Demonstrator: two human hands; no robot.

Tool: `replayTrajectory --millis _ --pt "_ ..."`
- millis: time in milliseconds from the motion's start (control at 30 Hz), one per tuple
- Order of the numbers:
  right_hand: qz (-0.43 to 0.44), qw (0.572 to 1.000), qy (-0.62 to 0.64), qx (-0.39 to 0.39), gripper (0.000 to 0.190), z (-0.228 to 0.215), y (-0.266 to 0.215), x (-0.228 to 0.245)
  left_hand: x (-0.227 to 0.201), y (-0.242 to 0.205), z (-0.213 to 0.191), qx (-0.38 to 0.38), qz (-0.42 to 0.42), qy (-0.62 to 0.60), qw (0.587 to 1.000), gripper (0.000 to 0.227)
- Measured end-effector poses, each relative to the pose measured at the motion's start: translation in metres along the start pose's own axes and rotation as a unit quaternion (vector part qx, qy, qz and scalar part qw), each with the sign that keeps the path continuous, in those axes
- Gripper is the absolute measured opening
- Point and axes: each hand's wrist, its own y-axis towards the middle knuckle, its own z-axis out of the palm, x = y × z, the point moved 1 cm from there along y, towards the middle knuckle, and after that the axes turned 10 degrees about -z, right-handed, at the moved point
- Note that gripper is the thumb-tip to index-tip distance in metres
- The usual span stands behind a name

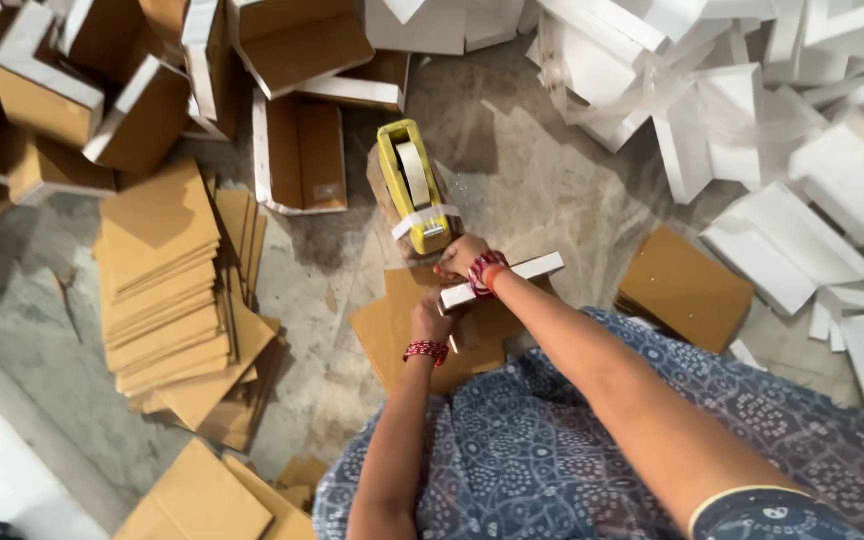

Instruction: The person sits on the floor and assembles small cardboard boxes by inserting white foam inserts into the flaps and securing them with a tape dispenser. The person repeatedly picks up flat cardboard pieces, folds them, inserts the foam, and applies tape to create finished boxes.

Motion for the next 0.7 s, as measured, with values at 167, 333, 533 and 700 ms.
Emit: replayTrajectory --millis 167,333,533,700 --pt "-0.004 0.970 -0.137 0.203 0.022 0.019 0.023 -0.031 -0.024 -0.021 -0.019 -0.072 -0.030 -0.084 0.993 0.066" --pt "0.078 0.947 -0.205 0.236 0.024 0.036 0.019 -0.053 -0.022 -0.014 -0.022 0.034 0.062 -0.008 0.997 0.078" --pt "-0.009 0.990 -0.142 -0.021 0.027 0.020 -0.007 -0.032 0.025 0.007 0.013 0.005 0.145 0.114 0.983 0.063" --pt "-0.316 0.925 -0.186 -0.101 0.061 -0.041 -0.105 -0.041 0.019 0.002 0.011 -0.011 0.146 0.113 0.983 0.060"
